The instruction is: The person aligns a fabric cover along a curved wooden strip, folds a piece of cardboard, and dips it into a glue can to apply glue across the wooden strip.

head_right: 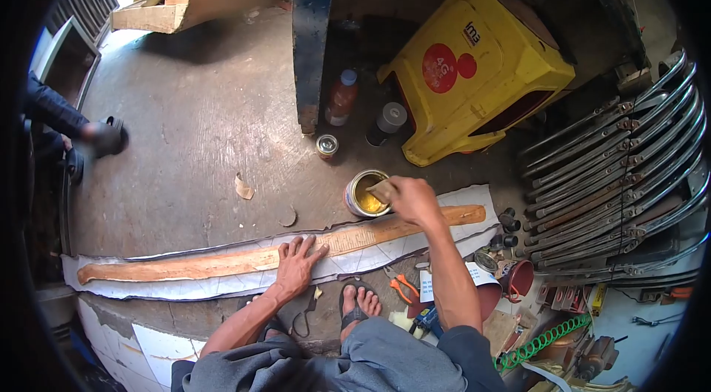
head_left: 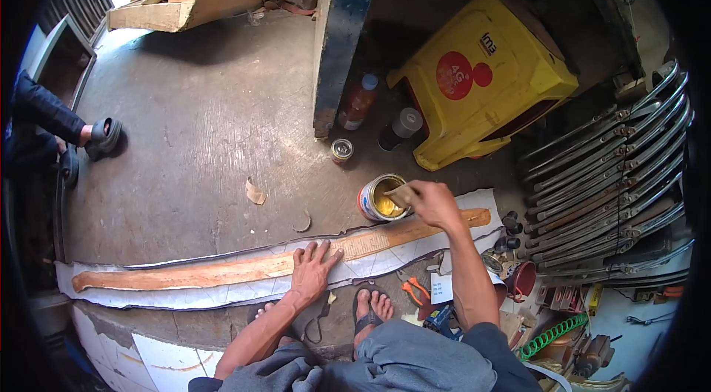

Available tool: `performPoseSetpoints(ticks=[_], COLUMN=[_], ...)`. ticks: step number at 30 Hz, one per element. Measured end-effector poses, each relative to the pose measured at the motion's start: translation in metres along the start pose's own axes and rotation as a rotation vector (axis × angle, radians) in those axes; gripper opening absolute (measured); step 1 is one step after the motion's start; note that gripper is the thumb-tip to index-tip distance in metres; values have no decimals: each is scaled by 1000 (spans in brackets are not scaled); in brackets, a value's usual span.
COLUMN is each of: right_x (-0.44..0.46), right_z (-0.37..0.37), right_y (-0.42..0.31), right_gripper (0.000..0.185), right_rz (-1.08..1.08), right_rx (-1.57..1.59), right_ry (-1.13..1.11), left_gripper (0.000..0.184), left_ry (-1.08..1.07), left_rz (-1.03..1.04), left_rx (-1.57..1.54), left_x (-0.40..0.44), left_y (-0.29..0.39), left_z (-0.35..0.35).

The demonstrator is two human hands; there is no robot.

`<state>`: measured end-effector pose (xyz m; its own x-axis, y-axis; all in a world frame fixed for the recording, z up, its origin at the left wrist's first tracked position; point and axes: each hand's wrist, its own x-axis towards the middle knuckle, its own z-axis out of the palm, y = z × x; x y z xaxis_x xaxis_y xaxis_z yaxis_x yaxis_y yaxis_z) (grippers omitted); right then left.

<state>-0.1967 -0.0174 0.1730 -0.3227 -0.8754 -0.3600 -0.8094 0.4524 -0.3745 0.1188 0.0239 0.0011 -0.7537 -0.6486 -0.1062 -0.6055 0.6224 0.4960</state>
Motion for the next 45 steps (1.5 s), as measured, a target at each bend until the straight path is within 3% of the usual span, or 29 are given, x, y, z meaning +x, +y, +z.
performPoseSetpoints(ticks=[1,3,6,7,10,11,12,14,16,19,20,22,27,28,30,32,33,35,37,39,42,43,44,45], right_x=[-7,-18,-27,-31,-59,-68,-75,-86,-84,-68,-64,-53,-38,-38,-44,-52,-53,-37,-30,-22,-16,-15,-11,-29], right_z=[-4,-4,24,37,66,74,78,88,104,120,119,110,141,151,195,187,174,164,128,100,117,143,194,215], right_y=[12,35,54,52,38,39,45,62,88,123,121,94,74,71,69,42,37,97,127,153,164,163,167,124], right_gripper=[30,32,36,37,25,24,24,30,35,47,47,46,31,25,18,20,21,22,20,19,20,21,20,19], right_rz=[0,33,125,113,141,175,183,395,424,335,340,378,245,288,29,-143,17,50,284,380,371,212,-31,-222], right_rx=[-5,486,501,524,981,1191,1194,1353,1318,620,620,231,69,57,33,90,191,92,86,36,18,-59,-12,18], right_ry=[0,40,6,-146,-400,-352,-354,-90,-24,169,167,285,306,194,305,268,182,335,523,636,554,459,498,556], left_gripper=[60,61,61,61,61,60,59,57,55,56,56,58,57,57,57,57,58,58,58,59,61,61,61,61], left_ry=[3,17,-4,-8,-44,-13,19,50,80,65,50,57,92,87,79,85,81,66,50,37,31,37,35,50], left_rz=[0,0,-4,1,-5,0,4,8,8,18,21,21,1,6,-5,5,10,7,12,16,12,6,13,4], left_rx=[-5,11,10,9,11,-24,-59,-85,-149,-164,-175,-171,-180,-188,-214,-195,-196,-191,-202,-192,-187,-180,-185,-177], left_x=[-1,0,0,2,-1,-1,-3,-8,-13,-11,-11,-8,-13,-15,-12,-12,-12,-15,-13,-14,-14,-12,-11,-13], left_y=[1,0,2,3,1,-1,-3,-12,-21,-22,-21,-22,-18,-15,-15,-20,-22,-23,-22,-25,-21,-20,-19,-16], left_z=[2,3,0,-2,-5,-5,-2,2,4,-5,-6,-5,-4,-4,-7,1,3,2,-6,-6,-3,-3,-3,-2])
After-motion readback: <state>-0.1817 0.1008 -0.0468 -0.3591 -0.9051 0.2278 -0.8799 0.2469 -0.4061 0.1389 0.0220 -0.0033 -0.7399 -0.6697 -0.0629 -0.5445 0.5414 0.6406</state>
